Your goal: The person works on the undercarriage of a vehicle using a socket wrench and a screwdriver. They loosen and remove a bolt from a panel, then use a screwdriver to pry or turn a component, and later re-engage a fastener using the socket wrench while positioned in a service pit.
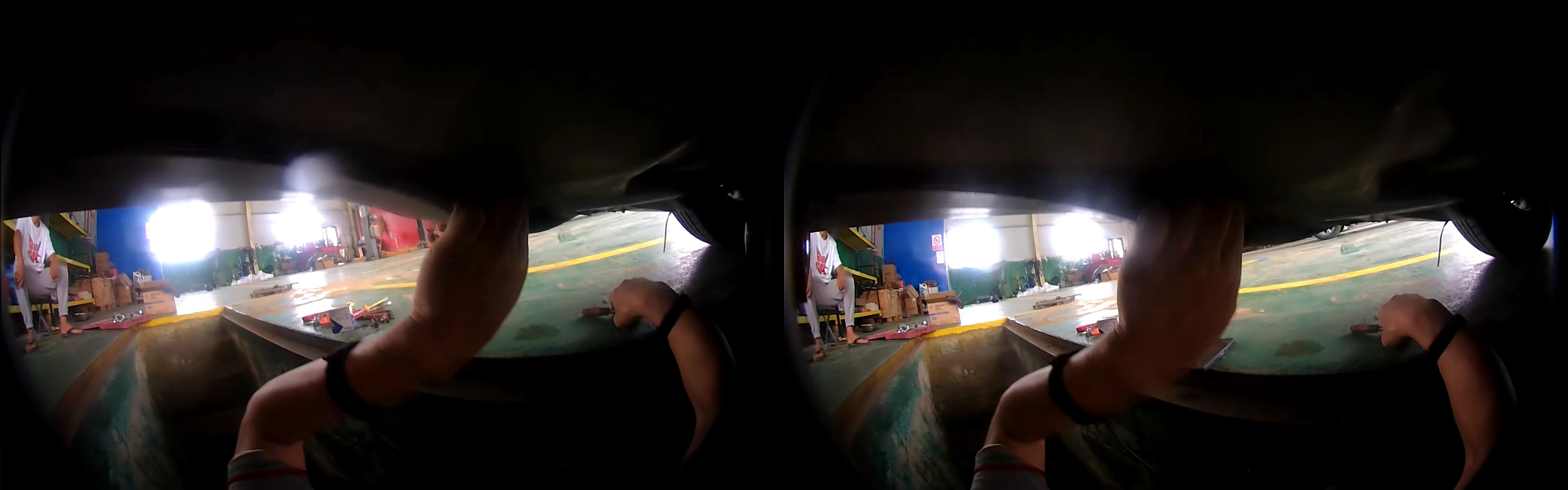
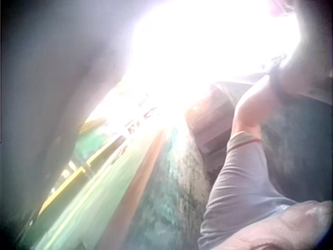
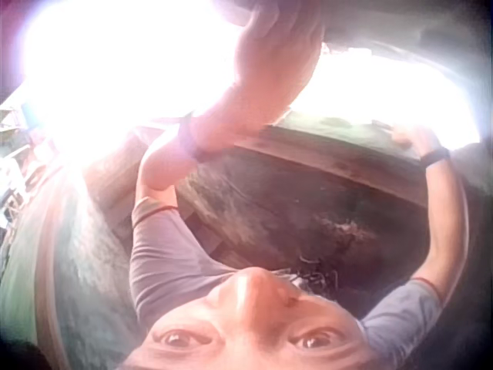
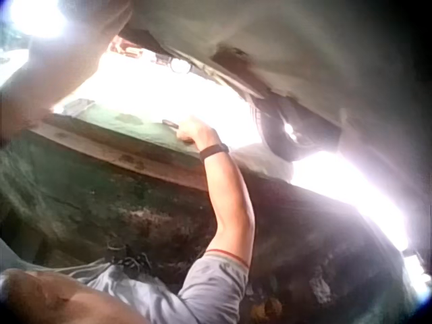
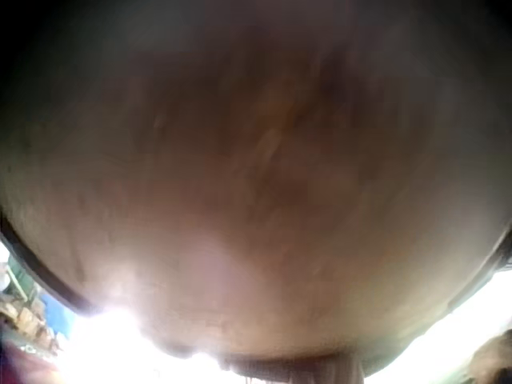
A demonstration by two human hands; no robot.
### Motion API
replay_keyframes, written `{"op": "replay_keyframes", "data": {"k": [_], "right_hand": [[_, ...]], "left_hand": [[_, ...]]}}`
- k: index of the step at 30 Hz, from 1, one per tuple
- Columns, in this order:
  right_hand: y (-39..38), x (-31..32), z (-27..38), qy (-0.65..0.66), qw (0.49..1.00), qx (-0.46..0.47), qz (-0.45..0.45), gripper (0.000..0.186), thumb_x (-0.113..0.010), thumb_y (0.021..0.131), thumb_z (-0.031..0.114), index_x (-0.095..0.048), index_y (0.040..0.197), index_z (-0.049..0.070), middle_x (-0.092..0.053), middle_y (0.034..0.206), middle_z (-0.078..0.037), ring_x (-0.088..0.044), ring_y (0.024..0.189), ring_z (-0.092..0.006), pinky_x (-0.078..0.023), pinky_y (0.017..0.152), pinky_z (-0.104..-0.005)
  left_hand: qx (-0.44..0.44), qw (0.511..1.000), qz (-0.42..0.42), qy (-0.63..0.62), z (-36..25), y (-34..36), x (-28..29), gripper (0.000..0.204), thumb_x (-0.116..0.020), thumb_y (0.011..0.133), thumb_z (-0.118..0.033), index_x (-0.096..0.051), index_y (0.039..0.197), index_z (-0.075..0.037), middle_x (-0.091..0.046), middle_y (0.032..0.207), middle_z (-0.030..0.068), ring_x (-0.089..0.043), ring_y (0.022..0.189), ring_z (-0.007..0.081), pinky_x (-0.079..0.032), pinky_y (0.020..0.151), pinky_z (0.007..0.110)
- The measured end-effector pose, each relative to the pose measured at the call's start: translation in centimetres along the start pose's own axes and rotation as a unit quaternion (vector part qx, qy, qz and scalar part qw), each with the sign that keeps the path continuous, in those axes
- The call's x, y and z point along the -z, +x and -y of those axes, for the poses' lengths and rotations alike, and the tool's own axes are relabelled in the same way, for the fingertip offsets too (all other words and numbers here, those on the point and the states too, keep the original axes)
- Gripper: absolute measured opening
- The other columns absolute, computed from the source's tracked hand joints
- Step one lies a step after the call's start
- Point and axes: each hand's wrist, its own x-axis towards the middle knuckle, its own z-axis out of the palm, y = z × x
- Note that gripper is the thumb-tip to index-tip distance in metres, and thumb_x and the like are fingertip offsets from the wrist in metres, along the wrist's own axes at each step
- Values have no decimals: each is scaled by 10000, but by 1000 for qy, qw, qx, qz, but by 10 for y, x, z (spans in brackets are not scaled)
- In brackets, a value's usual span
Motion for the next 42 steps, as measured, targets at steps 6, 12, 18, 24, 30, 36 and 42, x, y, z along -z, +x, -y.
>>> {"op": "replay_keyframes", "data": {"k": [6, 12, 18, 24, 30, 36, 42], "right_hand": [[-5, -1, -3, 13, 1000, -8, -1, 319, -619, 738, 229, -733, 975, 48, -704, 1021, -189, -668, 994, -352, -531, 868, -434], [-6, -1, -6, 35, 999, -5, -11, 321, -632, 798, 279, -731, 998, 49, -704, 1033, -182, -664, 1008, -341, -523, 874, -425], [2, -5, -14, 61, 998, -5, -14, 340, -637, 846, 333, -731, 1018, 54, -704, 1043, -175, -659, 1019, -331, -517, 879, -419], [22, -28, -26, 16, 1000, -7, 7, 332, -624, 821, 312, -734, 1004, 58, -701, 1057, -182, -659, 1016, -342, -520, 873, -430], [15, -18, -15, -3, 999, -30, 10, 298, -623, 791, 215, -730, 1006, 39, -694, 1091, -185, -651, 1058, -339, -517, 910, -415], [-5, 0, 4, 32, 998, -51, -35, 285, -602, 806, 206, -725, 978, 14, -692, 1058, -216, -655, 1033, -355, -514, 902, -421], [-35, 26, 29, 103, 993, -24, -52, 318, -572, 850, 241, -713, 952, -25, -688, 998, -257, -663, 987, -384, -517, 876, -436]], "left_hand": [[34, 988, 141, 50, -11, 3, 22, 337, -589, 823, -202, -625, 1058, 37, -524, 1025, 162, -484, 952, 280, -419, 866, 387], [35, 982, 179, 42, -15, 1, 41, 356, -588, 824, -183, -594, 1091, 53, -507, 1039, 166, -473, 928, 264, -431, 796, 330], [35, 988, 145, 37, -14, -2, 41, 315, -616, 771, -148, -587, 987, 78, -500, 963, 204, -472, 911, 299, -449, 826, 385], [30, 991, 119, 43, -14, 3, 34, 338, -594, 796, -175, -596, 1016, 81, -525, 1009, 223, -490, 929, 307, -434, 876, 399], [41, 985, 158, 62, -16, 8, 32, 378, -569, 828, -199, -605, 1076, 84, -541, 1069, 229, -504, 1027, 334, -411, 960, 434], [39, 983, 152, 93, -19, -1, 35, 449, -558, 861, -236, -591, 1174, 85, -536, 1197, 235, -478, 1145, 359, -385, 1034, 442], [54, 960, 247, 122, -25, 5, 45, 584, -581, 884, -321, -518, 1365, 3, -504, 1313, 167, -428, 1264, 335, -281, 1106, 503]]}}
